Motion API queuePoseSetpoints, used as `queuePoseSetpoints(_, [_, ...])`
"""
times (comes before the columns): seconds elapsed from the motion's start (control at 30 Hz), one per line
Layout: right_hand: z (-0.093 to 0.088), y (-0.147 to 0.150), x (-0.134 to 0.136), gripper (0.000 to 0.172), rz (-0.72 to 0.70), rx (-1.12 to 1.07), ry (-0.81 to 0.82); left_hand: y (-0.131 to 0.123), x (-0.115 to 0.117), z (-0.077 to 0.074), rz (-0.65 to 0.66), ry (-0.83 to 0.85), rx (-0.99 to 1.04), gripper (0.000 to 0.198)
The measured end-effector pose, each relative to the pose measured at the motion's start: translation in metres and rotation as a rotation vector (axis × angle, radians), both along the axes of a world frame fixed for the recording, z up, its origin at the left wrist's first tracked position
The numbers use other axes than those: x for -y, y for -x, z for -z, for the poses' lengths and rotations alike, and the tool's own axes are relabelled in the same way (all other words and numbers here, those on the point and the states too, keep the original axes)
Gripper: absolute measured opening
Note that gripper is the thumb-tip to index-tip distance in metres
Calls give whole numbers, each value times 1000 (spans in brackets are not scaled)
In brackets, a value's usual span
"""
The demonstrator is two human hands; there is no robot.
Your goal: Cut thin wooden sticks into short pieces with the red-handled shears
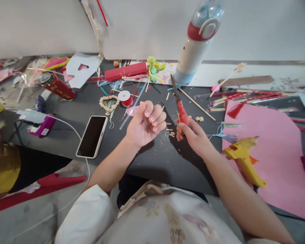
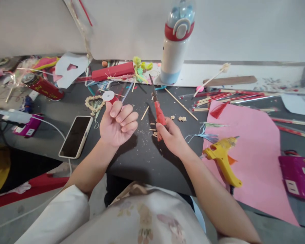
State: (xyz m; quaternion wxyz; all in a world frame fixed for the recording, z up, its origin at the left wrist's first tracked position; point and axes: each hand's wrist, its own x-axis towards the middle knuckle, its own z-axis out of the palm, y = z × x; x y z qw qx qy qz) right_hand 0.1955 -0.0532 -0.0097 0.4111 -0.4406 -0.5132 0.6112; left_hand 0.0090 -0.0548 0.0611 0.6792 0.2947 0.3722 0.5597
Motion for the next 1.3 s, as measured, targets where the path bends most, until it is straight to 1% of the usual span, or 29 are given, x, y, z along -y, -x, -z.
queuePoseSetpoints(0.07, [0, 0, 0, 22, 0, -1, 5, -1, 1, 1, -14, -7, 18, 51])
queuePoseSetpoints(0.3, [-2, 1, 1, 22, 2, -34, 37, -2, 4, -1, 0, 24, 102, 53])
queuePoseSetpoints(0.4, [-3, 1, 1, 21, -2, -37, 42, -2, 4, -1, 9, 14, 136, 54])
queuePoseSetpoints(0.57, [-3, 1, 1, 23, -4, -35, 52, -1, 4, -2, 12, 36, 144, 54])
queuePoseSetpoints(0.8, [-4, 2, 1, 23, -1, -8, 58, -2, 1, -3, 146, 13, 236, 48])
queuePoseSetpoints(0.87, [-5, 3, 1, 24, 3, -10, 66, -3, 0, -4, 126, 57, 221, 48])
queuePoseSetpoints(0.93, [-5, 3, 1, 25, 5, -10, 70, -4, -1, -5, 69, 115, 173, 48])
queuePoseSetpoints(1.0, [-5, 4, 1, 26, 6, -6, 71, -4, -2, -6, 19, 136, 135, 48])
queuePoseSetpoints(1.17, [-3, 3, 1, 27, 6, -3, 69, -4, -2, -8, -27, 81, 125, 47])
queuePoseSetpoints(1.3, [-1, 2, 2, 23, -13, -8, 60, -4, 0, -8, -49, 71, 128, 47])
